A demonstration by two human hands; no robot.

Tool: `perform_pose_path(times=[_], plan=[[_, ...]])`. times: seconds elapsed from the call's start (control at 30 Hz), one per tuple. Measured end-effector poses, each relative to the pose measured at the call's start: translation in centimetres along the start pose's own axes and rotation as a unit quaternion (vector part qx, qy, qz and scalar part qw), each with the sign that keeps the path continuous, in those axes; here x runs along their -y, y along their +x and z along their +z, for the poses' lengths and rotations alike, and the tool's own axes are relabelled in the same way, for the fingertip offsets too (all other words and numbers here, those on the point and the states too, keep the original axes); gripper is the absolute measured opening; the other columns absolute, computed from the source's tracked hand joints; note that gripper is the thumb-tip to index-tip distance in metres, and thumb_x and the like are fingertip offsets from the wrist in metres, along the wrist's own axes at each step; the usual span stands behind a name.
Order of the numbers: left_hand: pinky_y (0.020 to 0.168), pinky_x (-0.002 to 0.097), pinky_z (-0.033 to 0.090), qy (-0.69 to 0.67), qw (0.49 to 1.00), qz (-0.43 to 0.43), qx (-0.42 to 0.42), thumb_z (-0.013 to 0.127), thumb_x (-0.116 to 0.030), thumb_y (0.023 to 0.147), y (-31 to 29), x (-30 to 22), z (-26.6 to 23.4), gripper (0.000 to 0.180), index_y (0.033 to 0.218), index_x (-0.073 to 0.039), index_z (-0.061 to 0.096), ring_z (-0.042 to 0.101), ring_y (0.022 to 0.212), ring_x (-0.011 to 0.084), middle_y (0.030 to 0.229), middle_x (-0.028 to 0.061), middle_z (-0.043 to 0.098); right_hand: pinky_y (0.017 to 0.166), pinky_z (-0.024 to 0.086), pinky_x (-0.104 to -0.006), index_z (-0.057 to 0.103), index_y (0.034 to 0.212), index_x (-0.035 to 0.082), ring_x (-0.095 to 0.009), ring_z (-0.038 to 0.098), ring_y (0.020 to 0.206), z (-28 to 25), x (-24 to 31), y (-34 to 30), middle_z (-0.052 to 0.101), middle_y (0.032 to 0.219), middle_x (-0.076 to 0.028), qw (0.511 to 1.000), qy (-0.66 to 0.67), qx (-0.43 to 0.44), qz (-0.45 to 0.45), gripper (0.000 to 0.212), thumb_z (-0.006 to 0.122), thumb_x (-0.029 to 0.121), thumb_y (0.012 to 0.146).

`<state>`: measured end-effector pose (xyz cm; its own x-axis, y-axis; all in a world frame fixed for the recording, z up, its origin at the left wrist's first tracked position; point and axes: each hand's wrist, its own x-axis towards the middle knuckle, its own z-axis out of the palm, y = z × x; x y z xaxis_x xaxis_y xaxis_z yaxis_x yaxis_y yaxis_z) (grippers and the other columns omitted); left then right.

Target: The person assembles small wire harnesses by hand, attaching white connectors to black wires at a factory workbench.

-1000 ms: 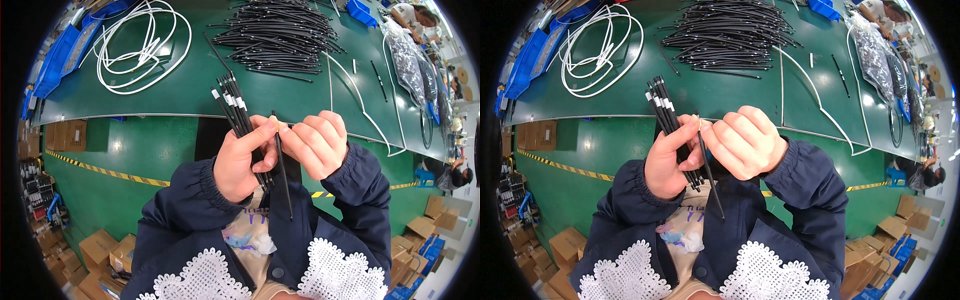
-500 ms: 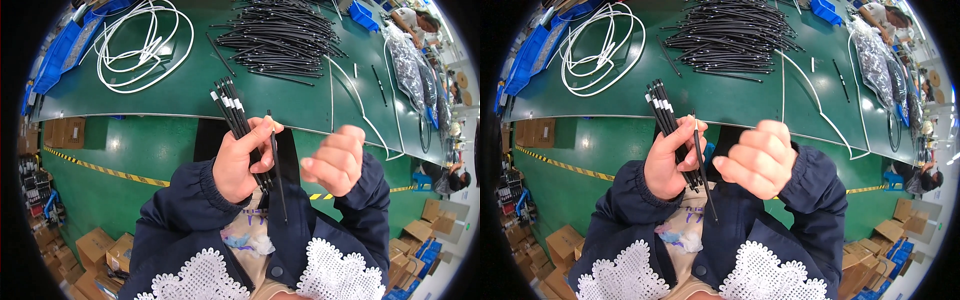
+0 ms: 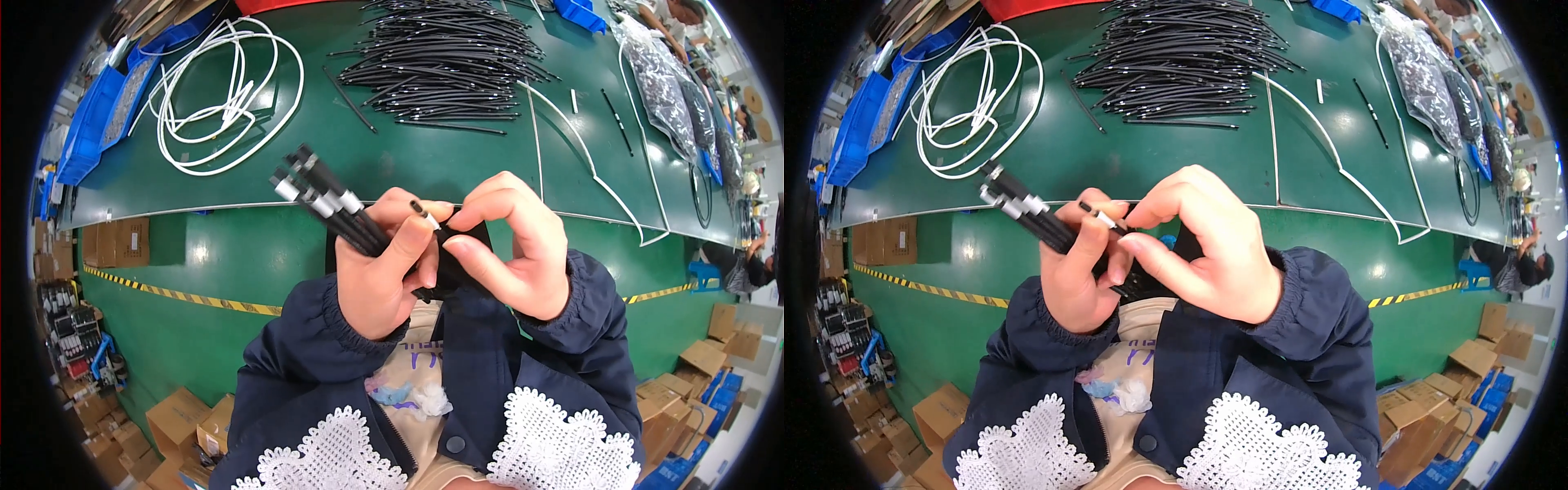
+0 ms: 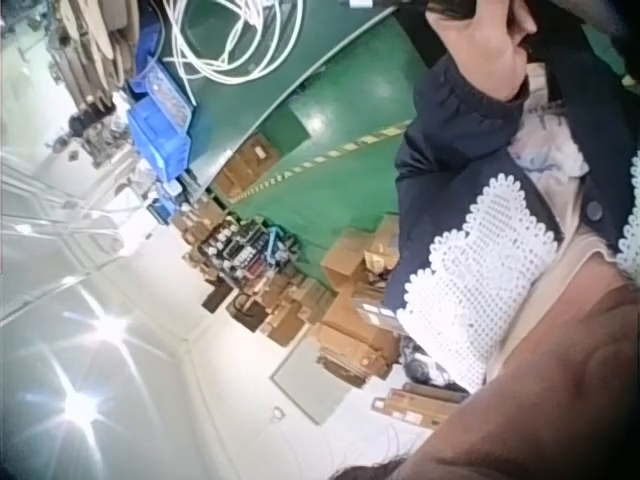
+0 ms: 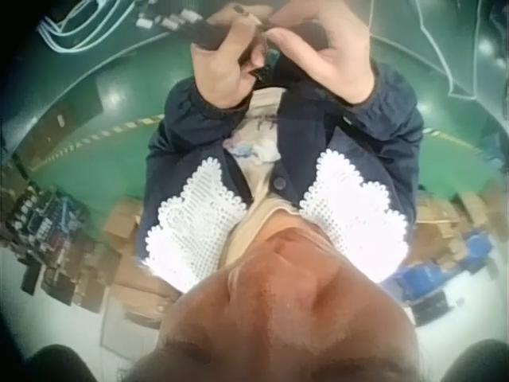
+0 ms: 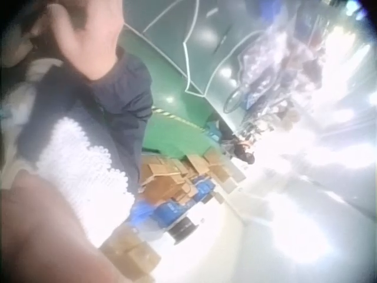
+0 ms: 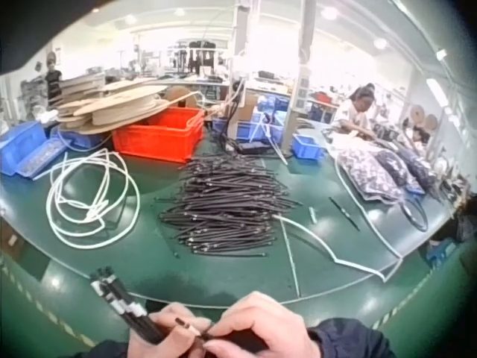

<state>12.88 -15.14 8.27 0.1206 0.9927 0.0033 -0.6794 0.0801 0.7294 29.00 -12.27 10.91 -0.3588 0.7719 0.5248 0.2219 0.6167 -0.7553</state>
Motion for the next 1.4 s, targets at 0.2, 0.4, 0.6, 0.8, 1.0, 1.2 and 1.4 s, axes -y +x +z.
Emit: perform_pose_path(times=[0.2,0.4,0.6,0.8,1.0,1.2,1.4], plan=[[0.049,0.0197,0.04,0.079,0.99,0.103,0.053,0.059,-0.011,0.093,0.4,0.6,-0.5,0.015,0.102,-0.001,0.064,0.052,0.057,0.0089,0.09,0.0064,0.05,0.065,0.043,-0.0316,0.061,0.087,0.004,-0.023,0.056,0.072,0.2,0.0,0.4,0.061,0.081,-0.007,1.0,-0.011,-0.017,-0.009,0.022,0.077,0.006,0.072],[0.052,0.0201,0.044,0.131,0.978,0.15,0.063,0.058,-0.007,0.092,0.2,0.3,-0.7,0.014,0.104,-0.002,0.064,0.053,0.06,0.0094,0.092,0.0072,0.048,0.066,0.044,-0.033,0.06,0.084,0.004,-0.025,0.056,0.072,0.5,1.0,0.5,0.061,0.08,-0.008,0.999,-0.013,-0.03,-0.017,0.02,0.076,0.003,0.072],[0.052,0.0215,0.045,0.136,0.973,0.169,0.075,0.059,-0.005,0.092,0.7,1.5,-1.2,0.013,0.101,0.0,0.065,0.053,0.058,0.0105,0.088,0.0074,0.049,0.066,0.044,-0.0343,0.057,0.084,0.003,-0.026,0.055,0.073,0.0,0.5,0.2,0.059,0.08,-0.009,1.0,-0.005,-0.023,-0.018,0.019,0.073,0.002,0.074],[0.049,0.0217,0.042,0.172,0.96,0.206,0.083,0.06,-0.002,0.09,0.7,1.6,-1.1,0.01,0.099,-0.001,0.064,0.052,0.057,0.0123,0.089,0.0081,0.049,0.066,0.043,-0.0341,0.055,0.083,0.003,-0.026,0.053,0.074,-0.2,0.5,0.3,0.057,0.08,-0.007,0.999,-0.002,-0.01,-0.045,0.019,0.072,0.001,0.074],[0.048,0.0209,0.04,0.196,0.954,0.216,0.065,0.059,-0.002,0.09,0.9,1.9,-1.2,0.007,0.096,-0.001,0.062,0.051,0.056,0.0118,0.091,0.0072,0.047,0.067,0.042,-0.034,0.053,0.083,0.003,-0.026,0.051,0.073,0.0,-0.2,0.5,0.055,0.08,-0.007,0.998,-0.004,-0.004,-0.06,0.02,0.07,-0.002,0.073],[0.047,0.0207,0.041,0.175,0.957,0.225,0.055,0.06,-0.005,0.091,0.6,2.1,-0.4,0.005,0.095,-0.002,0.06,0.052,0.058,0.0115,0.091,0.0069,0.047,0.067,0.042,-0.0346,0.054,0.085,0.004,-0.026,0.051,0.074,0.4,-0.5,0.4,0.055,0.08,-0.007,0.994,-0.012,-0.028,-0.107,0.022,0.07,-0.003,0.071],[0.048,0.0222,0.041,0.183,0.949,0.254,0.042,0.059,-0.004,0.091,0.3,2.0,-0.8,0.007,0.097,-0.001,0.062,0.059,0.066,0.0136,0.091,0.0077,0.049,0.068,0.042,-0.0352,0.056,0.088,0.007,-0.025,0.053,0.076,1.1,-0.9,0.0,0.055,0.084,-0.007,0.98,-0.058,-0.051,-0.181,0.031,0.075,-0.002,0.065]])
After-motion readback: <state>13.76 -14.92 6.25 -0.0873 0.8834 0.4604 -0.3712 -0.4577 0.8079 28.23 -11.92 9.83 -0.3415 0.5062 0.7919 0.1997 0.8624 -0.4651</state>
